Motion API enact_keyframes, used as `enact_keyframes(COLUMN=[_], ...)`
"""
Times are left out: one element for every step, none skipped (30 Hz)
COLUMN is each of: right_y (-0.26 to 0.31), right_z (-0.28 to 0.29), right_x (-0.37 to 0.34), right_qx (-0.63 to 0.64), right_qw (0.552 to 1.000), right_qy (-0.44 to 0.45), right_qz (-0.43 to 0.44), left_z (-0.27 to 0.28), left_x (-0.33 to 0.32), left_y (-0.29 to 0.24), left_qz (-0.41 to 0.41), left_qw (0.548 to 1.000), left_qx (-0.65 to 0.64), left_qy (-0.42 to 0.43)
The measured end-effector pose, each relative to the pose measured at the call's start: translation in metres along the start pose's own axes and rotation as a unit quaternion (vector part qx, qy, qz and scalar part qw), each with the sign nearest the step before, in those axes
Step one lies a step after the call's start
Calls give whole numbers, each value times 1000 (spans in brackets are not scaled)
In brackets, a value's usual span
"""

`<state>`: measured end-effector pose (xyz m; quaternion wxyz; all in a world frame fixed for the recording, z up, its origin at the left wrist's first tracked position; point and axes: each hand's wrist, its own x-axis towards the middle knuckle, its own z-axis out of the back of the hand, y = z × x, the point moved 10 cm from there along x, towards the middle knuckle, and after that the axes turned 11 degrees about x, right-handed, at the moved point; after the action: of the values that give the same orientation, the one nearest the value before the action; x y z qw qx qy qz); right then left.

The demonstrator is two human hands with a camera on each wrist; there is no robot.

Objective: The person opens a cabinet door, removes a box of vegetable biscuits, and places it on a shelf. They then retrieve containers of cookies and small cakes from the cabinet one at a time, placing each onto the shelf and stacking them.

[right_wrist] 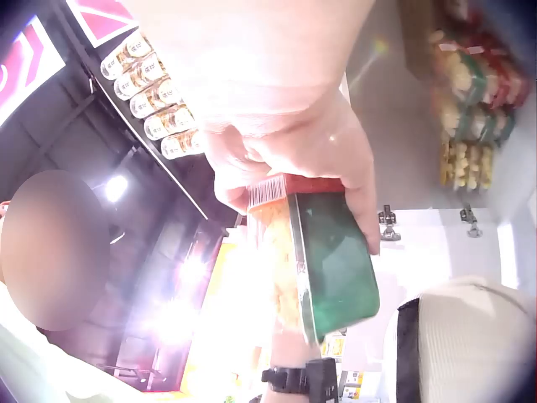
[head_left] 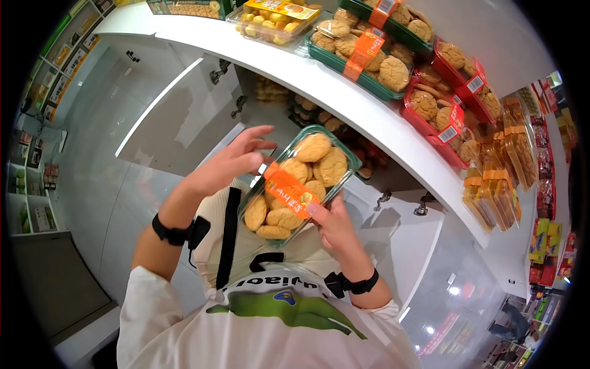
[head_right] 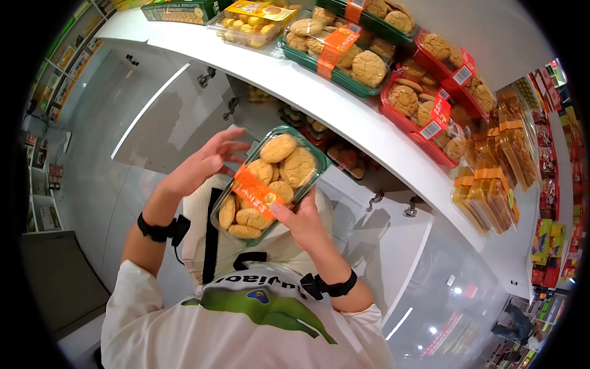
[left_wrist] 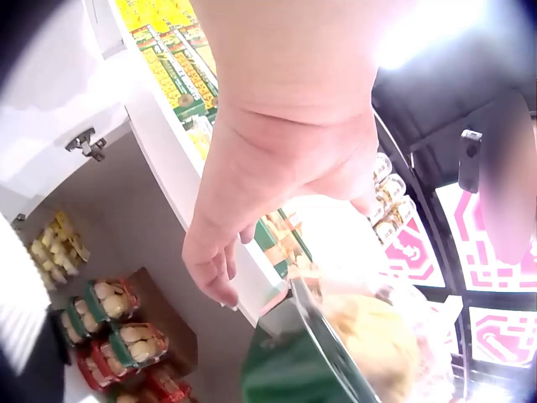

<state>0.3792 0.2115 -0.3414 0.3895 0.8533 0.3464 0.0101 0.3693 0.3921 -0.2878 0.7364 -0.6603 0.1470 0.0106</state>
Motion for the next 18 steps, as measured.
enact_keyframes(right_y=[0,4,7,11,12,11,10,9,5,1,2,9,18,37,46,59,71,75], right_z=[2,10,17,15,11,9,7,7,11,17,26,35,41,36,36,35,34,37], right_x=[0,0,-1,-1,-1,-1,-1,0,-1,0,3,6,9,8,7,6,5,5], right_qx=[0,25,50,85,85,109,133,133,116,99,99,130,162,134,135,116,96,44], right_qw=[1000,999,995,991,991,988,985,985,987,987,988,986,981,983,982,982,980,986], right_qy=[-3,-33,-63,-66,-66,-73,-77,-74,-87,-100,-98,-73,-49,-33,-32,-28,-24,-46], right_qz=[5,31,56,76,80,79,78,79,75,70,70,80,91,125,130,148,170,156], left_z=[0,-3,-8,-15,-23,-31,-37,-36,-32,-30,-27,-23,-20,-17,-15,-12,-9,-5], left_x=[-9,-16,-21,-23,-24,-23,-21,-20,-20,-20,-20,-20,-19,-18,-16,-14,-12,-10], left_y=[2,6,15,22,27,22,22,27,29,28,28,31,33,31,28,25,23,21], left_qz=[-13,-10,0,-11,-23,-48,-51,-41,-31,-17,-19,-12,-5,-6,-12,-19,-25,-35], left_qw=[1000,1000,999,995,990,982,982,977,970,967,966,967,967,968,973,978,980,982], left_qx=[-8,-3,-51,-94,-136,-174,-172,-190,-209,-224,-224,-224,-224,-221,-202,-182,-176,-157], left_qy=[-8,-5,-15,-22,-30,-52,-52,-84,-117,-124,-125,-123,-119,-118,-109,-100,-94,-95])
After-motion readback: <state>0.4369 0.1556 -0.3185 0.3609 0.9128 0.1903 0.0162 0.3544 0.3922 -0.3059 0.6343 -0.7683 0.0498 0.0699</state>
